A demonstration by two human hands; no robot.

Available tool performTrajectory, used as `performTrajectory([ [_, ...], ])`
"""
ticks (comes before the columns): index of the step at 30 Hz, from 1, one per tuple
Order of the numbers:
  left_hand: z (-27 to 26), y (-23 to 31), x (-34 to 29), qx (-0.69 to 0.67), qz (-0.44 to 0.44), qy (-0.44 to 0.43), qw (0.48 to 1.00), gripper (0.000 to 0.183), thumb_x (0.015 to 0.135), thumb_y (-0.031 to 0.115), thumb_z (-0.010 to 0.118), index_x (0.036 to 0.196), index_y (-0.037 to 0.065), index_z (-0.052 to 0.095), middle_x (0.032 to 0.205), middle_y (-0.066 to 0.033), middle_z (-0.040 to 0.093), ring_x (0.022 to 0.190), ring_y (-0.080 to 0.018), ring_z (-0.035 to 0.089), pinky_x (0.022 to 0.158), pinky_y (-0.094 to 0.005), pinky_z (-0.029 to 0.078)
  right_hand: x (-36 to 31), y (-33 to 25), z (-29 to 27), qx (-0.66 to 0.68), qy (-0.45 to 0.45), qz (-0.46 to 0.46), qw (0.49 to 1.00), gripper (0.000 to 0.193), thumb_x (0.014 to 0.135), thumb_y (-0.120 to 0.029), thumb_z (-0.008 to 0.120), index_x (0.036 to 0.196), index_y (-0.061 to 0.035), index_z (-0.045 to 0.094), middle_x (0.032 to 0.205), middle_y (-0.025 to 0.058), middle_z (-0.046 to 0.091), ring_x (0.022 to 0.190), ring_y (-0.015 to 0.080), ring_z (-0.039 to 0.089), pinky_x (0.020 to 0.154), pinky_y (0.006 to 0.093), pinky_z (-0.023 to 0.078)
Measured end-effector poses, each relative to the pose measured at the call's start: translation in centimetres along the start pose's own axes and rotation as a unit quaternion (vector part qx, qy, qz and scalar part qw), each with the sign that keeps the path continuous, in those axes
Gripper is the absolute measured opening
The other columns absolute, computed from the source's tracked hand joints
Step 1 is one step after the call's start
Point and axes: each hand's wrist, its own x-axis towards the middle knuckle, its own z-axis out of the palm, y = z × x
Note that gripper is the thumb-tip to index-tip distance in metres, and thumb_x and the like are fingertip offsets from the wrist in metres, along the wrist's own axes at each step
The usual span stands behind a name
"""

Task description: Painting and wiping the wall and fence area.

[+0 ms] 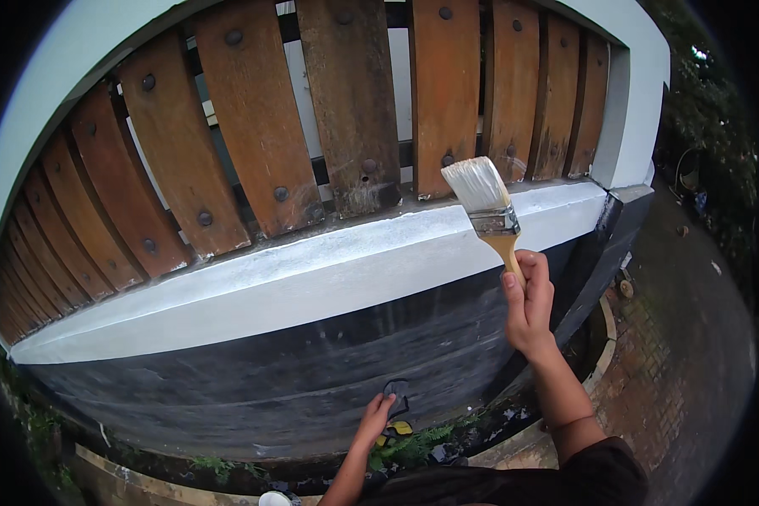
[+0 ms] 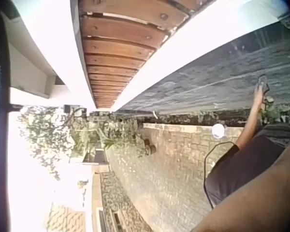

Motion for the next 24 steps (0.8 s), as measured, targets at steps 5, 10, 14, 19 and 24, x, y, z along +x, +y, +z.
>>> performTrajectory([
  [5,3.4,4.5,4.6,0.292,0.206,-0.233,0.904,0.066,0.087,0.049,0.058,0.122,-0.005,0.048,0.12,-0.0213,0.056,0.105,-0.0254,0.057,0.083,-0.033,0.046,8.0,-1.4,-0.8,-0.138,0.109,-0.015,0.984,0.02,0.096,-0.016,0.043,0.102,0.0033,0.043,0.072,0.0167,0.057,0.063,0.0272,0.058,0.059,0.035,0.043],
  [10,7.3,13.8,8.2,0.441,0.203,-0.473,0.735,0.062,0.082,0.05,0.061,0.118,0.0,0.052,0.107,-0.0212,0.062,0.098,-0.0293,0.06,0.081,-0.0368,0.046,14.1,-0.7,-0.4,-0.255,0.196,-0.077,0.944,0.026,0.097,-0.025,0.045,0.09,0.0,0.047,0.066,0.0186,0.057,0.062,0.0391,0.058,0.055,0.0424,0.043],
  [14,10.1,18.5,10.6,0.473,0.27,-0.508,0.667,0.064,0.08,0.051,0.064,0.116,-0.001,0.054,0.111,-0.02,0.06,0.103,-0.0274,0.058,0.085,-0.0353,0.044,17.6,0.6,-3.8,-0.318,0.227,-0.088,0.916,0.029,0.097,-0.027,0.044,0.085,-0.0014,0.048,0.064,0.0205,0.055,0.064,0.0425,0.057,0.054,0.0471,0.041],
  [19,10.1,18.0,14.3,0.479,0.339,-0.529,0.613,0.054,0.081,0.045,0.067,0.115,0.004,0.053,0.099,-0.0102,0.063,0.081,-0.0145,0.061,0.075,-0.0323,0.047,21.4,6.2,-9.4,-0.394,0.268,-0.068,0.877,0.032,0.097,-0.031,0.043,0.085,-0.0017,0.049,0.07,0.0231,0.058,0.07,0.0464,0.056,0.058,0.0518,0.04],
  [24,9.7,19.2,11.8,0.417,0.289,-0.569,0.647,0.052,0.083,0.038,0.068,0.119,0.005,0.05,0.098,-0.0117,0.065,0.088,-0.0174,0.064,0.079,-0.0317,0.048,23.6,10.8,-15.8,-0.417,0.341,0.016,0.842,0.035,0.095,-0.029,0.045,0.084,0.0029,0.055,0.075,0.0281,0.059,0.075,0.0476,0.058,0.065,0.0517,0.043],
])
